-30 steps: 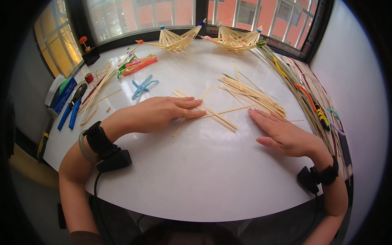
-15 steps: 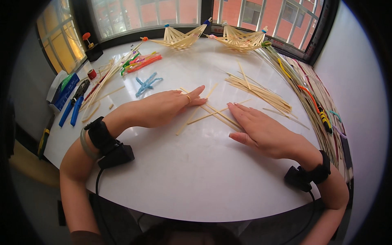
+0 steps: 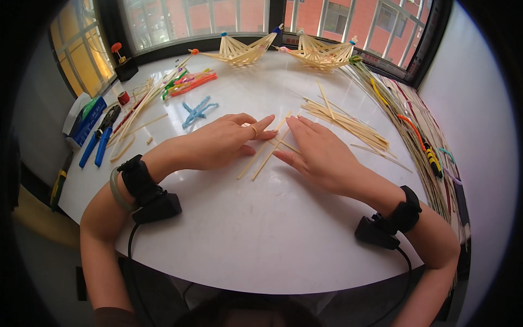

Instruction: Weaving and assembling thin bamboo strips to create small decorative boats.

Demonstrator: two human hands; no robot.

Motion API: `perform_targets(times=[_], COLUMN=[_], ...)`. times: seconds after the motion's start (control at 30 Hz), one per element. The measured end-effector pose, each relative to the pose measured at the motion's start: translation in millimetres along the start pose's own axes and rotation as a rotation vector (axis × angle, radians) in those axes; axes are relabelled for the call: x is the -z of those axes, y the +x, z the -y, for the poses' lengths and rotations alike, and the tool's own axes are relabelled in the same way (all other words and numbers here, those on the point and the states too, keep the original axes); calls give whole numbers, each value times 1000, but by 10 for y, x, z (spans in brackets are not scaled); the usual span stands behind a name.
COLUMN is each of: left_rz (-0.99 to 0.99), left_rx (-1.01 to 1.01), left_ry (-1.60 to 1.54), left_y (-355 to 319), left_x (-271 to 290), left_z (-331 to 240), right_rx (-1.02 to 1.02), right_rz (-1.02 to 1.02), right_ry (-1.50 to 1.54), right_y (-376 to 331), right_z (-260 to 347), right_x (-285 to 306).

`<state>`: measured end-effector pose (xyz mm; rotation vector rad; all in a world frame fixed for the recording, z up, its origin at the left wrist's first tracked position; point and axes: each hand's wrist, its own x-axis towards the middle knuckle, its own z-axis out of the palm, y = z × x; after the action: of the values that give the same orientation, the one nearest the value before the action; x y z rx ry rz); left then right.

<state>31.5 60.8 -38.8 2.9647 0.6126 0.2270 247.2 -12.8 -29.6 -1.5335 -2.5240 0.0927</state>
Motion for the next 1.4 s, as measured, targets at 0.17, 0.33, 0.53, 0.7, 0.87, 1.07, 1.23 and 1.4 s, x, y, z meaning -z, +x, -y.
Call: perform_targets(times=[0.17, 0.33, 0.53, 0.7, 0.87, 1.07, 1.23, 1.4], left_rz=[-101, -59, -156, -87, 10, -31, -13, 22], left_rx=[-41, 69, -38, -12, 8, 15, 53, 147], left_ry=[-41, -230, -9, -6, -119, -51, -69, -86], left_y=[24, 46, 38, 19, 22, 19, 15, 20], left_x=[-36, 103, 39, -37, -75, -111, -64, -31], left_z=[42, -43, 158, 173, 197, 172, 107, 64], right_rx=[-124, -109, -44, 0, 15, 10, -21, -16], right_rz=[-77, -24, -98, -28, -17, -59, -58, -29], right_ry=[-103, 43, 2, -2, -87, -127, -111, -34], right_y=[74, 90, -28, -44, 29, 81, 81, 61], right_z=[99, 122, 84, 32, 101, 173, 208, 169], right_x=[-131, -66, -29, -89, -170, -207, -202, -168])
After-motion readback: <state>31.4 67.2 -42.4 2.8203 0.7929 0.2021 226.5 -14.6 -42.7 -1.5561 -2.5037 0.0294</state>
